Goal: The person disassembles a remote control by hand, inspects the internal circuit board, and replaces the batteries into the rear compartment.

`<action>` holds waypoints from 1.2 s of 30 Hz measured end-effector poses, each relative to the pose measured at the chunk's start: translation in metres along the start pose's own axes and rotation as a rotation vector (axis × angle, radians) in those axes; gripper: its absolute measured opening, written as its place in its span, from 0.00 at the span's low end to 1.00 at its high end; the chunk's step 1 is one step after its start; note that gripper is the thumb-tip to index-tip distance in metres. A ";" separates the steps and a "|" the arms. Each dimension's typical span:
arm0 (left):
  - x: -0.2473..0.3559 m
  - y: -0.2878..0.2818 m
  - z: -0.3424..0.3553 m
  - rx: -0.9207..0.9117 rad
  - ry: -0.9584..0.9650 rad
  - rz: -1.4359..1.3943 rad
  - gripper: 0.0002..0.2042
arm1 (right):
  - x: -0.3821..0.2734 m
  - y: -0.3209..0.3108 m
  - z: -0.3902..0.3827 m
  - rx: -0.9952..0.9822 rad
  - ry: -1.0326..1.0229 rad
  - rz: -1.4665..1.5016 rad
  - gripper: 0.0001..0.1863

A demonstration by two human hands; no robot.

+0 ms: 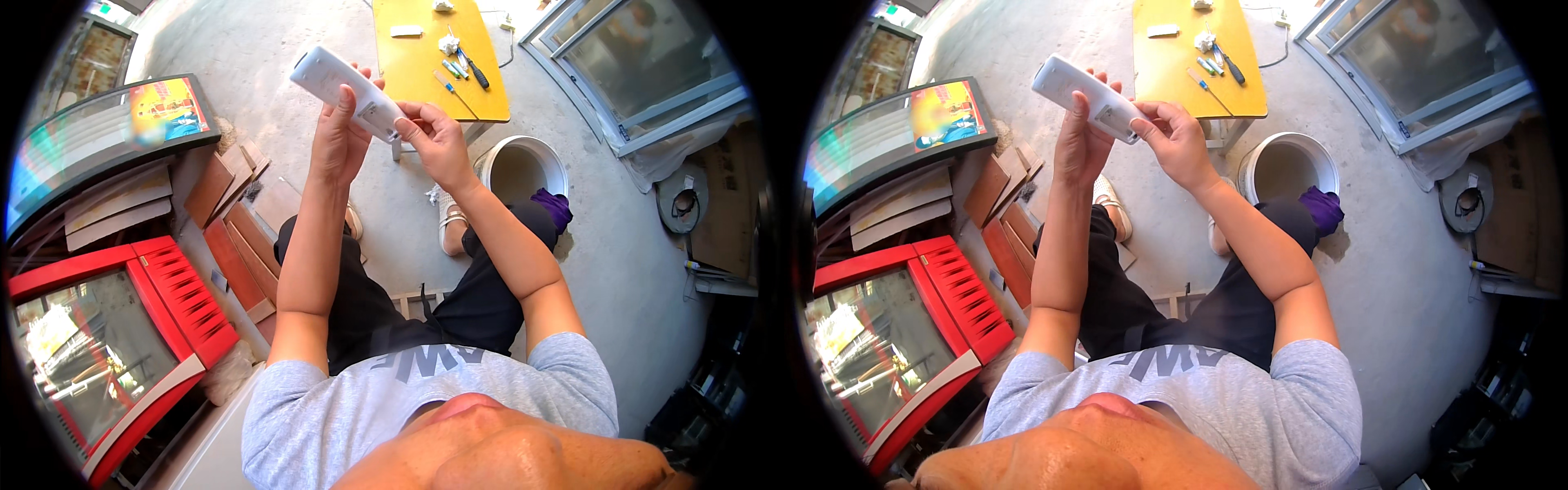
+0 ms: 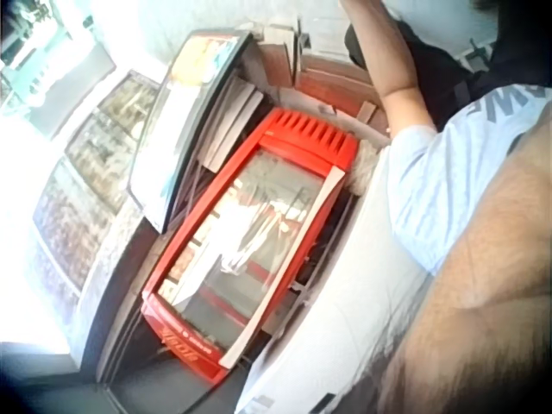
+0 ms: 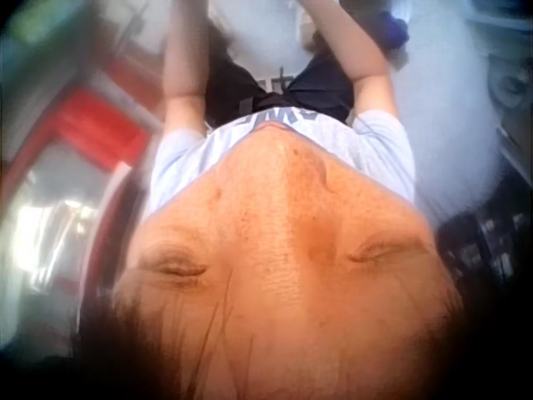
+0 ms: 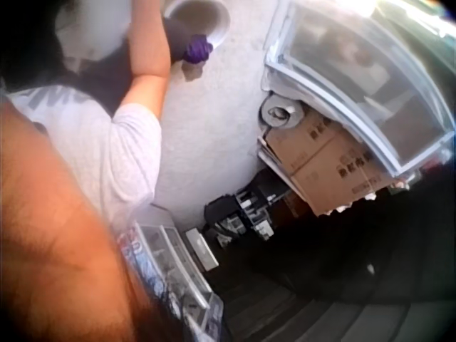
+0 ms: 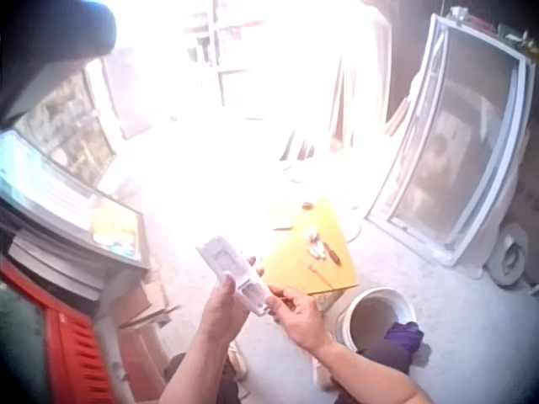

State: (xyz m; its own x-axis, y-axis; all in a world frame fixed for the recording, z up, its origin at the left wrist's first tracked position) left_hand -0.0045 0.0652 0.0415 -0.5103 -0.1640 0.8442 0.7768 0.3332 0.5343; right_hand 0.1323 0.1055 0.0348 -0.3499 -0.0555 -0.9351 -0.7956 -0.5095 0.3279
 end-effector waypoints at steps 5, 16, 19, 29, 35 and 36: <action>-0.019 0.011 -0.005 -0.070 -0.115 0.144 0.34 | 0.009 0.007 0.003 0.003 0.215 0.270 0.16; -0.022 -0.019 0.026 -0.002 -0.239 -0.284 0.31 | -0.031 -0.119 0.078 0.344 -0.053 -0.977 0.08; -0.029 -0.024 0.037 -0.051 -0.272 -0.326 0.32 | -0.017 -0.113 0.091 0.277 -0.101 -1.117 0.07; -0.026 -0.034 0.062 -0.058 -0.367 -0.628 0.33 | 0.011 -0.098 0.121 0.213 -0.115 -1.374 0.06; -0.036 -0.049 0.067 0.204 -0.366 -0.482 0.29 | 0.010 -0.091 0.124 0.225 -0.085 -1.352 0.08; -0.037 -0.050 0.067 0.233 -0.370 -0.452 0.29 | 0.009 -0.090 0.124 0.227 -0.087 -1.331 0.09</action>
State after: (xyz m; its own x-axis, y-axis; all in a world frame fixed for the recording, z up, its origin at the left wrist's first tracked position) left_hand -0.0496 0.1171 -0.0194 -0.8958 -0.0183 0.4441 0.3746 0.5068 0.7765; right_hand 0.1393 0.2573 0.0141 0.7202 0.4236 -0.5494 -0.6133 0.0188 -0.7896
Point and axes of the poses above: each hand's wrist, its own z-axis towards the middle knuckle, its own y-axis out of the palm, x = y × z, the point moved 7 cm from there along z, towards the middle knuckle, and after that the axes turned 15 degrees about z, right-handed, at the moved point
